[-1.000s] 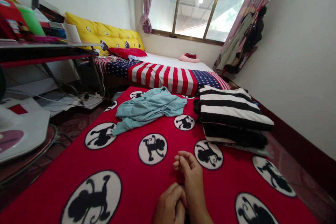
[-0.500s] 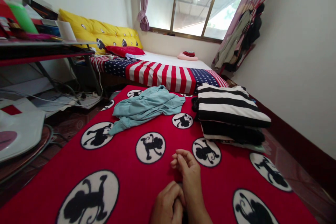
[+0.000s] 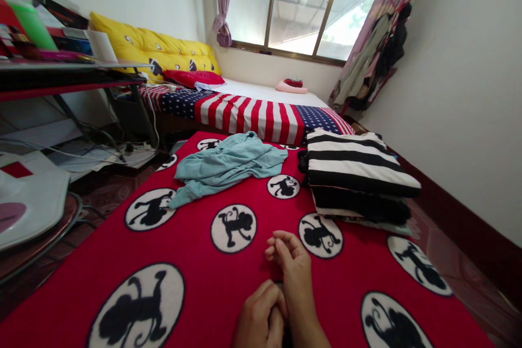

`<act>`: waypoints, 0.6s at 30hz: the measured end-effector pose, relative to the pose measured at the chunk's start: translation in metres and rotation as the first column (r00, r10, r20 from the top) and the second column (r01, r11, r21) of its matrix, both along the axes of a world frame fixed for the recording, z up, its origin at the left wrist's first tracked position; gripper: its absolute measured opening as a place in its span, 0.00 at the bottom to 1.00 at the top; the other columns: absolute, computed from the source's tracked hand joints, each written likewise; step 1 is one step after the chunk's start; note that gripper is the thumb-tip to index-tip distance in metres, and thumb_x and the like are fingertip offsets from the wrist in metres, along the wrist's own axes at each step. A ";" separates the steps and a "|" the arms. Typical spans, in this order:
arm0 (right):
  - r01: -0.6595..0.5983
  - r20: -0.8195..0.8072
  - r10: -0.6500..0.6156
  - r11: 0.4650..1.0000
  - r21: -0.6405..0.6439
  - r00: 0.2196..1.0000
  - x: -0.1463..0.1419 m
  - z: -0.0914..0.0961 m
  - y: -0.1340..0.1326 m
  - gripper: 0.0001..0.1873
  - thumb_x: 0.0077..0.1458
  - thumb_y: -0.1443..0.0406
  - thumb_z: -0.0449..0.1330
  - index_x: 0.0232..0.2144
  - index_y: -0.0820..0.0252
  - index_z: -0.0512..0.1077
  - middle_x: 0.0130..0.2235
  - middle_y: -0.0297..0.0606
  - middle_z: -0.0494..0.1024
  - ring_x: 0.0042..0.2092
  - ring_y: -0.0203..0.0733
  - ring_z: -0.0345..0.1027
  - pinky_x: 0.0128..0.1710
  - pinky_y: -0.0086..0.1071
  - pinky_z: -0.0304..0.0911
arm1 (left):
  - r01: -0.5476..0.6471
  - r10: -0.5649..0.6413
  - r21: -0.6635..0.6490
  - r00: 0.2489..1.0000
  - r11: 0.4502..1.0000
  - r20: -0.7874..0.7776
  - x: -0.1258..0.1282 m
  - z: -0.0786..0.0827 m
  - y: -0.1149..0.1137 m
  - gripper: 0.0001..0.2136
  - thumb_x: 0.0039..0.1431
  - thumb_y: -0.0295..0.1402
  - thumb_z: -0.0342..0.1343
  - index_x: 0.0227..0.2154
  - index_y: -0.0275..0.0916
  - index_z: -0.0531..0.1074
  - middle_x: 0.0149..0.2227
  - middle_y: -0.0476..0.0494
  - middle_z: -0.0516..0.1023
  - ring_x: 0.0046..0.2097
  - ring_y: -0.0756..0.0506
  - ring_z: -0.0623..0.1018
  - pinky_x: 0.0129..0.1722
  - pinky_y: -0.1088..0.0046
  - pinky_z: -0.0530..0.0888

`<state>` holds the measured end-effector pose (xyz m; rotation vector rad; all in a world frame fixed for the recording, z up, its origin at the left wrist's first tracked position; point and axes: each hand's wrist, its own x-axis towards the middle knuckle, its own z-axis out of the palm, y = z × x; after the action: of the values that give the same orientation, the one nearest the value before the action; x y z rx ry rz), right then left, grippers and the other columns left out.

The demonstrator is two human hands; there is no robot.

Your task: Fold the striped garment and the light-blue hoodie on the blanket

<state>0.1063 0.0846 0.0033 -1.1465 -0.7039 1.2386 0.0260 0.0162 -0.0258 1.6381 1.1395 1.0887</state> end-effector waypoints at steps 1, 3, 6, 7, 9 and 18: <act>-0.001 0.001 0.001 1.000 0.000 1.000 0.000 0.000 0.000 0.18 0.43 0.57 0.68 0.34 0.62 0.73 0.29 0.37 0.78 0.26 0.34 0.70 0.25 0.26 0.65 | 0.000 0.000 0.002 1.000 1.000 -0.001 0.000 0.000 0.000 0.11 0.56 0.18 0.43 0.24 0.39 0.61 0.27 0.47 0.69 0.31 0.49 0.71 0.31 0.76 0.63; -0.001 0.001 0.001 1.000 0.003 1.000 0.000 0.000 0.000 0.17 0.44 0.57 0.67 0.34 0.62 0.73 0.29 0.36 0.78 0.26 0.34 0.70 0.25 0.26 0.65 | 0.004 -0.004 0.000 1.000 1.000 -0.002 0.000 -0.001 0.000 0.11 0.55 0.18 0.43 0.23 0.39 0.61 0.27 0.47 0.69 0.31 0.49 0.71 0.31 0.76 0.63; 0.003 0.002 -0.003 1.000 0.003 1.000 0.000 0.000 0.000 0.17 0.43 0.57 0.67 0.33 0.62 0.73 0.29 0.36 0.78 0.26 0.35 0.70 0.25 0.27 0.65 | 0.010 -0.010 -0.006 1.000 1.000 0.004 0.000 -0.002 -0.001 0.11 0.55 0.18 0.43 0.24 0.39 0.61 0.27 0.47 0.69 0.30 0.49 0.71 0.30 0.77 0.63; 0.005 0.001 -0.005 1.000 0.004 1.000 0.000 0.000 0.000 0.17 0.43 0.57 0.67 0.33 0.62 0.73 0.29 0.36 0.78 0.26 0.35 0.70 0.25 0.27 0.65 | 0.009 -0.009 -0.005 1.000 1.000 0.004 0.000 -0.002 0.000 0.11 0.55 0.18 0.42 0.24 0.39 0.61 0.27 0.47 0.69 0.30 0.49 0.71 0.30 0.77 0.63; 0.001 0.002 -0.001 1.000 0.005 1.000 0.001 -0.001 0.000 0.17 0.43 0.57 0.67 0.33 0.62 0.73 0.29 0.36 0.78 0.26 0.34 0.70 0.25 0.27 0.65 | 0.006 -0.006 0.002 1.000 1.000 0.001 0.000 -0.002 0.000 0.11 0.56 0.19 0.43 0.23 0.39 0.61 0.27 0.47 0.69 0.31 0.49 0.71 0.30 0.77 0.63; -0.007 0.010 0.007 1.000 0.018 1.000 0.001 -0.002 0.000 0.16 0.44 0.58 0.66 0.33 0.62 0.72 0.29 0.35 0.78 0.26 0.33 0.70 0.27 0.26 0.65 | 0.001 -0.002 0.022 1.000 1.000 0.007 0.000 0.000 0.000 0.10 0.56 0.19 0.43 0.24 0.39 0.62 0.27 0.47 0.69 0.31 0.49 0.71 0.31 0.77 0.64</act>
<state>0.1072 0.0848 0.0011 -1.1366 -0.7257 1.2306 0.0258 0.0159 -0.0257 1.6504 1.1253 1.1087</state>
